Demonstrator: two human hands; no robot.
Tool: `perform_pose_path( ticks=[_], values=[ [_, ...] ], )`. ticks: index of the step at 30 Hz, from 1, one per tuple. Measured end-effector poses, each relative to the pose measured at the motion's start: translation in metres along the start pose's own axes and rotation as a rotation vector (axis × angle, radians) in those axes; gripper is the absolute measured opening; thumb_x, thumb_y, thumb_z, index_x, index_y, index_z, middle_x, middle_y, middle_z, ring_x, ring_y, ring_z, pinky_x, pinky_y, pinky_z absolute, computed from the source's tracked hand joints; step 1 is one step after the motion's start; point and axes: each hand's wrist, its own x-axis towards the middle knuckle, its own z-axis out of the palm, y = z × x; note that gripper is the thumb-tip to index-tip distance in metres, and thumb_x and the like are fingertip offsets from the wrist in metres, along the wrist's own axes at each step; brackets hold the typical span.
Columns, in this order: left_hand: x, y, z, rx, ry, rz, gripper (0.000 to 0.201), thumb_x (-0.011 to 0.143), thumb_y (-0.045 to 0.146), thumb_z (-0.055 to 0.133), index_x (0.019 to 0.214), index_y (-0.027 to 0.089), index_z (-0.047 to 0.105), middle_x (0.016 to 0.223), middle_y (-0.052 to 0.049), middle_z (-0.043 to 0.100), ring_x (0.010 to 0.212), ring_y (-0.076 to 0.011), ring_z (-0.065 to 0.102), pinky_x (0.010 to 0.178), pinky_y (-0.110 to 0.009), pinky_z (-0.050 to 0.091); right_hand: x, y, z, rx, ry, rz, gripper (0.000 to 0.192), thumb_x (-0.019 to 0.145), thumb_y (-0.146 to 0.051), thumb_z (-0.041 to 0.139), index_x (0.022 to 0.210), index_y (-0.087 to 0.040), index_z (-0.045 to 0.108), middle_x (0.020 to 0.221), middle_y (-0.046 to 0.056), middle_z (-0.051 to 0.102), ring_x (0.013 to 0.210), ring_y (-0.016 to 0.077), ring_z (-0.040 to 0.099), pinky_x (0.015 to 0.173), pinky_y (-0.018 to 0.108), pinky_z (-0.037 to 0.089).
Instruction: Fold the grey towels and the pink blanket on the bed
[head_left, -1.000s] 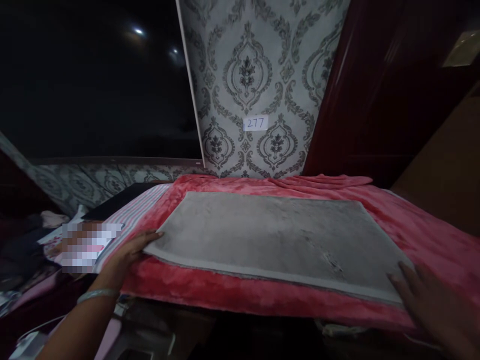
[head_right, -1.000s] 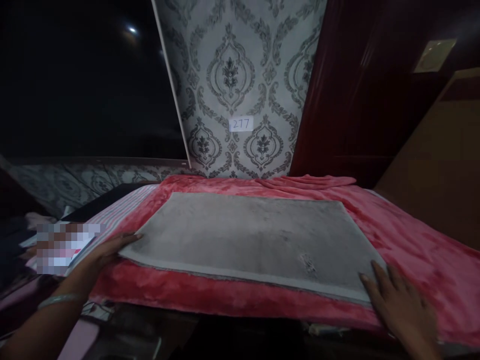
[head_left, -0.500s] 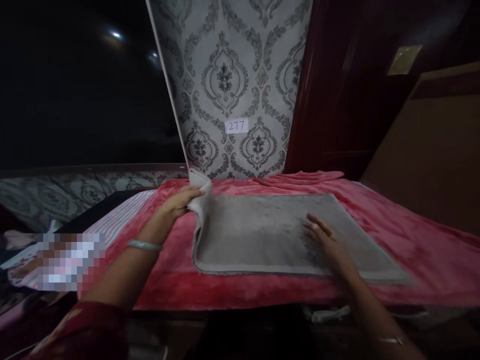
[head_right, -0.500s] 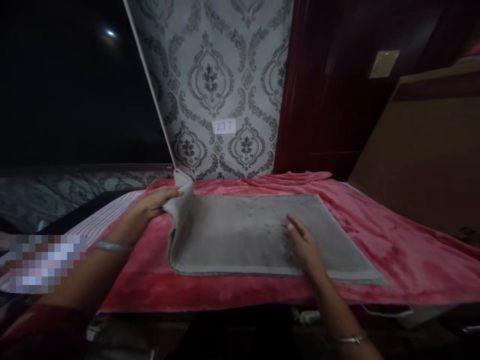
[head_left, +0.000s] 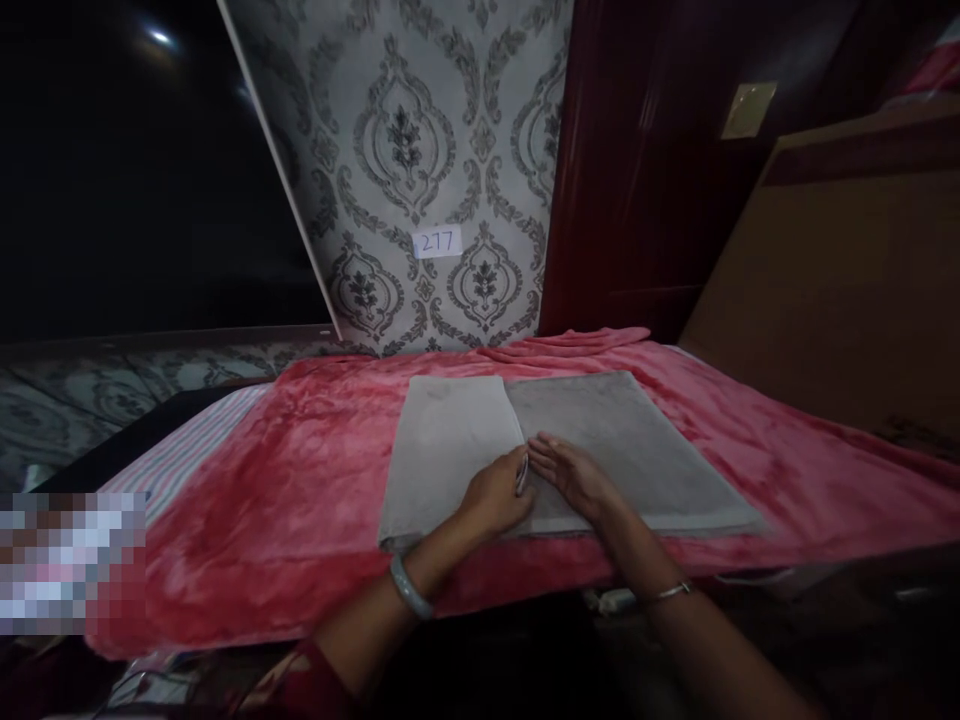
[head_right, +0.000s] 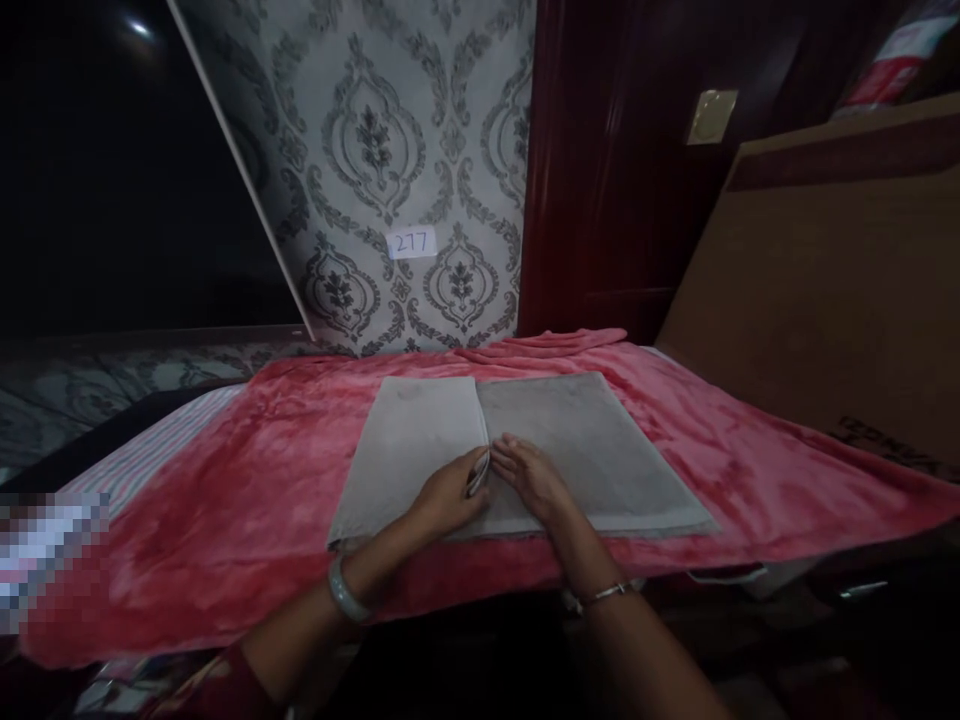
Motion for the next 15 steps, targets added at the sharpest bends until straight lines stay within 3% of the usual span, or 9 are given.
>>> perform_pose_path(
  ticks=[3, 8, 12, 15],
  values=[
    [-0.020, 0.001, 0.005, 0.112, 0.000, 0.066, 0.067, 0.083, 0.019, 0.062, 0.148, 0.014, 0.043, 0.132, -0.016, 0.062, 0.120, -0.0290, 0.058, 0.104, -0.044, 0.047, 0.001, -0.001, 0.001, -0.071, 0.015, -0.018, 0.018, 0.082, -0.017, 0.068, 0.099, -0.021, 0.066, 0.105, 0.008, 0.074, 0.093, 0.0182, 0.072, 0.092, 0.033, 0.058],
    [-0.045, 0.003, 0.014, 0.308, 0.100, 0.166, 0.049, 0.088, 0.022, 0.063, 0.135, 0.016, 0.051, 0.124, -0.013, 0.061, 0.114, -0.0301, 0.055, 0.096, -0.046, 0.048, 0.004, -0.002, 0.008, -0.268, 0.021, -0.064, 0.031, 0.082, -0.020, 0.068, 0.113, -0.020, 0.063, 0.097, 0.007, 0.073, 0.087, 0.0179, 0.071, 0.081, 0.031, 0.058],
    [-0.046, 0.006, 0.020, 0.412, 0.152, 0.146, 0.029, 0.091, 0.024, 0.062, 0.118, 0.016, 0.058, 0.114, -0.011, 0.062, 0.107, -0.0289, 0.054, 0.088, -0.044, 0.047, 0.018, -0.009, 0.017, -0.700, 0.032, -0.128, 0.046, 0.089, -0.024, 0.058, 0.135, -0.016, 0.053, 0.085, 0.005, 0.070, 0.078, 0.0165, 0.069, 0.071, 0.028, 0.056],
    [-0.042, 0.006, 0.024, 0.501, 0.168, 0.160, 0.017, 0.092, 0.021, 0.060, 0.109, 0.017, 0.061, 0.107, -0.010, 0.062, 0.103, -0.0276, 0.054, 0.084, -0.041, 0.046, 0.036, -0.014, 0.025, -0.918, 0.055, -0.190, 0.054, 0.086, -0.026, 0.059, 0.139, -0.017, 0.052, 0.076, -0.001, 0.065, 0.067, 0.0154, 0.064, 0.063, 0.026, 0.053]
  ],
)
